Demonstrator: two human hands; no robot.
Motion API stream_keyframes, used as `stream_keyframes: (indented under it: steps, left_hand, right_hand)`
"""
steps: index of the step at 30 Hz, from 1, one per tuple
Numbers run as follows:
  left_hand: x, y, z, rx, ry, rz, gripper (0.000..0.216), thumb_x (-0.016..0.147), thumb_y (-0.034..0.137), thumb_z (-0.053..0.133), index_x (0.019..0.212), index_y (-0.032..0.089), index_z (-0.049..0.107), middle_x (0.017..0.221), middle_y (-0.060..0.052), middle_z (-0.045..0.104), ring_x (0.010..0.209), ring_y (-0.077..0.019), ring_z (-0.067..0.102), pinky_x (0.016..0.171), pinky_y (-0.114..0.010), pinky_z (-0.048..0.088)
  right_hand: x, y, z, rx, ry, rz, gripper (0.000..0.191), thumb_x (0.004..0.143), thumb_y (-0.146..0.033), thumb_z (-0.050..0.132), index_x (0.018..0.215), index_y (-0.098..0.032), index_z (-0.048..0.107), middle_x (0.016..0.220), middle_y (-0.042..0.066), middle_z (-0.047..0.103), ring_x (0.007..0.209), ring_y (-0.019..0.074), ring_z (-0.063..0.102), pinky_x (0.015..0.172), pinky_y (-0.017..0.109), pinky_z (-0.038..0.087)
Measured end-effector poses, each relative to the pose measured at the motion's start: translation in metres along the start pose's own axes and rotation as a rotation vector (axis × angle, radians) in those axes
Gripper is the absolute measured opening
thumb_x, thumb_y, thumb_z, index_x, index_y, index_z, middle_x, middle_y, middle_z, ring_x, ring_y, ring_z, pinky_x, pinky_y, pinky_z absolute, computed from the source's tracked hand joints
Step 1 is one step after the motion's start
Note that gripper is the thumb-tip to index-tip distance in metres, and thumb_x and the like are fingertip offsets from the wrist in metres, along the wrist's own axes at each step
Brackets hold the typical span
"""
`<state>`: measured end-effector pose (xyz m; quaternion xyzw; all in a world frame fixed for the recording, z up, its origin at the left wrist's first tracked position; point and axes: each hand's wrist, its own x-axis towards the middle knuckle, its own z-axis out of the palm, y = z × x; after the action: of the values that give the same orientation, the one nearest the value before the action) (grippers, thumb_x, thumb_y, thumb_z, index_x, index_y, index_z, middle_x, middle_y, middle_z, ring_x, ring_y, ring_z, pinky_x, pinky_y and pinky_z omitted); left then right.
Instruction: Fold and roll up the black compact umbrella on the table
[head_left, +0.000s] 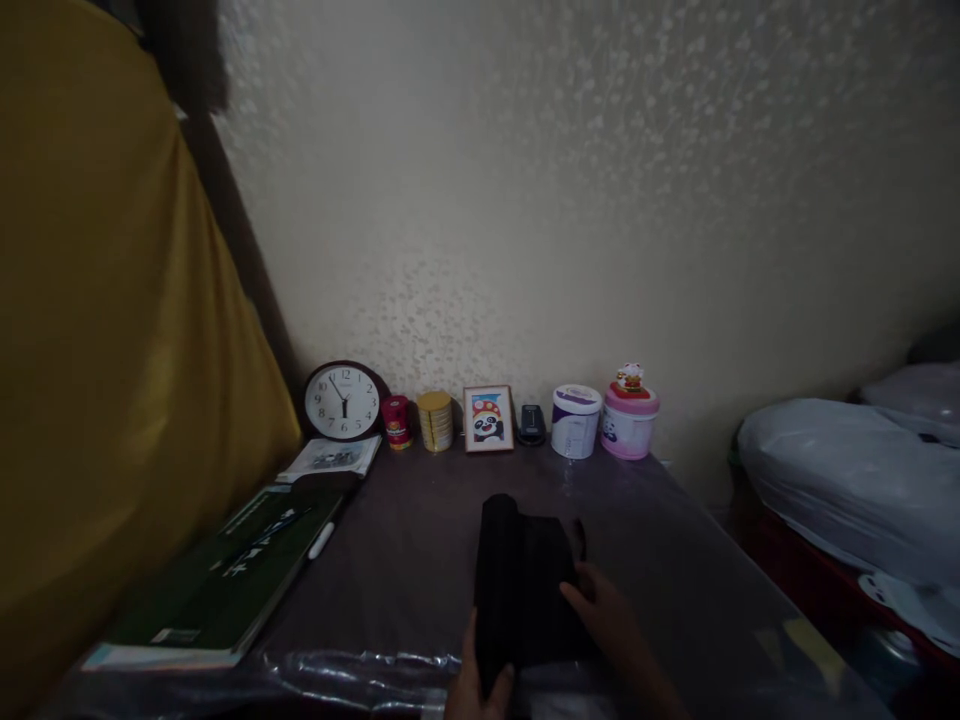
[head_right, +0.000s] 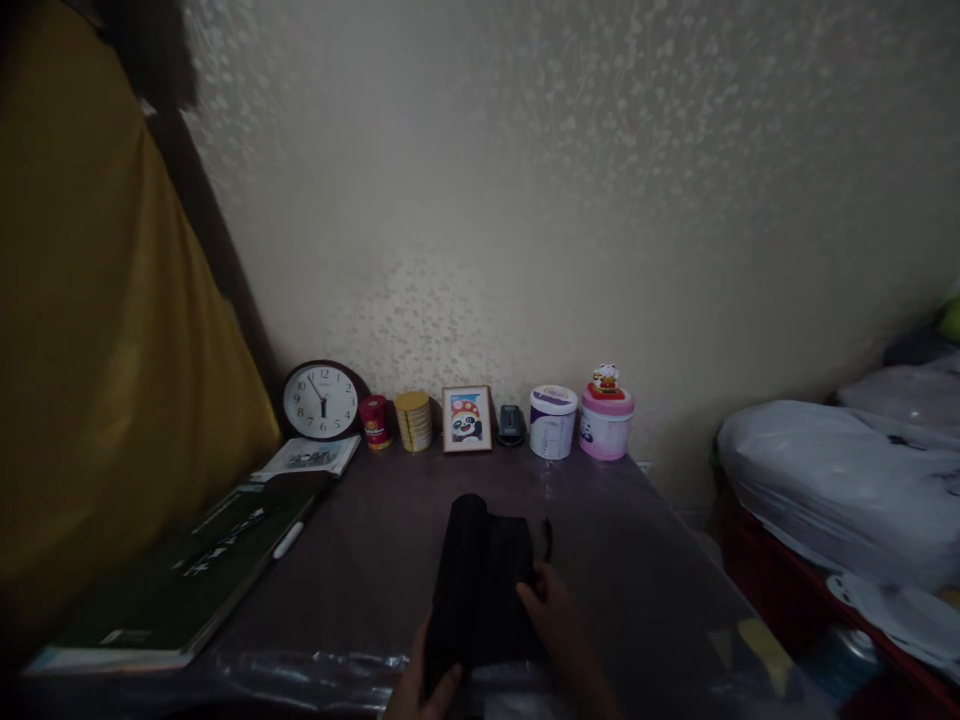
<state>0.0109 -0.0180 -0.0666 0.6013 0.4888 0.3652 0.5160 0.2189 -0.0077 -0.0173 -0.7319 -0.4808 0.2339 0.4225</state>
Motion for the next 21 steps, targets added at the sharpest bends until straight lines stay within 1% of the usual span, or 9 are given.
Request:
stream_keyframes:
  steps: [2,4,7,10,12,15,17,19,21]
  left_hand:
    - [0.001,-0.002,-0.001,0.005,-0.022,0.009,0.075,0.076,0.033,0.040,0.134,0.000,0.008,0.132,-0.017,0.042,0.119,-0.0174,0.044,0.097,-0.025,0.036]
    - [0.002,-0.002,-0.002,-0.002,-0.045,0.017,0.074,0.076,0.032,0.039,0.134,-0.001,0.006,0.134,-0.017,0.039,0.120,-0.0166,0.044,0.097,-0.025,0.036]
    - [0.002,-0.001,-0.003,-0.004,-0.064,0.016,0.075,0.077,0.031,0.038,0.134,-0.002,0.004,0.134,-0.017,0.040,0.120,-0.0153,0.044,0.097,-0.023,0.035]
    - [0.001,0.001,-0.003,0.043,-0.051,-0.012,0.075,0.076,0.031,0.040,0.135,-0.001,0.007,0.132,-0.015,0.043,0.119,-0.0152,0.045,0.096,-0.021,0.036]
    - [0.001,0.001,-0.003,0.084,-0.037,-0.042,0.073,0.076,0.030,0.041,0.136,0.001,0.009,0.132,-0.014,0.043,0.119,-0.0153,0.044,0.095,-0.021,0.036]
    - [0.003,-0.002,-0.002,0.150,-0.026,-0.070,0.073,0.075,0.027,0.040,0.136,0.000,0.009,0.133,-0.015,0.042,0.121,-0.0158,0.041,0.097,-0.022,0.034]
    - [0.006,-0.006,-0.001,0.187,-0.023,-0.071,0.074,0.075,0.025,0.040,0.135,-0.003,0.008,0.134,-0.017,0.040,0.123,-0.0162,0.040,0.099,-0.023,0.032]
    - [0.008,-0.009,0.000,0.209,-0.035,-0.078,0.075,0.074,0.024,0.040,0.135,-0.006,0.007,0.132,-0.018,0.042,0.121,-0.0165,0.042,0.098,-0.022,0.032]
    - [0.009,-0.009,-0.001,0.213,-0.054,-0.101,0.076,0.075,0.025,0.039,0.135,-0.007,0.005,0.127,-0.018,0.048,0.116,-0.0165,0.047,0.094,-0.021,0.036]
  right_hand:
    - [0.003,-0.008,0.003,0.055,0.012,0.016,0.043,0.062,-0.039,0.053,0.096,-0.014,0.062,0.088,0.009,0.067,0.082,0.0237,0.062,0.071,0.031,0.047]
    - [0.007,-0.022,0.005,0.116,0.010,0.012,0.043,0.060,-0.038,0.055,0.096,-0.015,0.063,0.090,0.008,0.067,0.087,0.0248,0.061,0.075,0.032,0.047]
    - [0.012,-0.050,0.015,0.268,-0.076,-0.008,0.047,0.060,-0.040,0.058,0.100,-0.017,0.062,0.097,0.008,0.065,0.096,0.0256,0.059,0.081,0.033,0.045]
    - [0.016,-0.073,0.036,0.392,-0.180,0.012,0.053,0.061,-0.038,0.060,0.108,-0.014,0.059,0.102,0.011,0.063,0.101,0.0245,0.056,0.085,0.033,0.043]
    - [0.018,-0.081,0.054,0.408,-0.218,0.010,0.050,0.061,-0.034,0.062,0.107,-0.015,0.059,0.099,0.009,0.064,0.098,0.0230,0.057,0.084,0.032,0.043]
    - [0.021,-0.084,0.080,0.372,-0.253,-0.007,0.045,0.061,-0.027,0.062,0.104,-0.015,0.060,0.093,0.007,0.064,0.091,0.0203,0.059,0.078,0.029,0.044]
    - [0.024,-0.082,0.092,0.286,-0.271,-0.019,0.045,0.062,-0.023,0.061,0.105,-0.013,0.059,0.089,0.006,0.064,0.087,0.0184,0.059,0.074,0.026,0.044]
    - [0.025,-0.082,0.097,0.142,-0.279,-0.049,0.043,0.063,-0.021,0.060,0.105,-0.013,0.059,0.083,0.005,0.064,0.081,0.0167,0.060,0.069,0.024,0.043]
    - [0.024,-0.083,0.098,-0.018,-0.283,-0.093,0.041,0.064,-0.021,0.059,0.105,-0.014,0.059,0.078,0.003,0.064,0.075,0.0156,0.059,0.064,0.023,0.041]
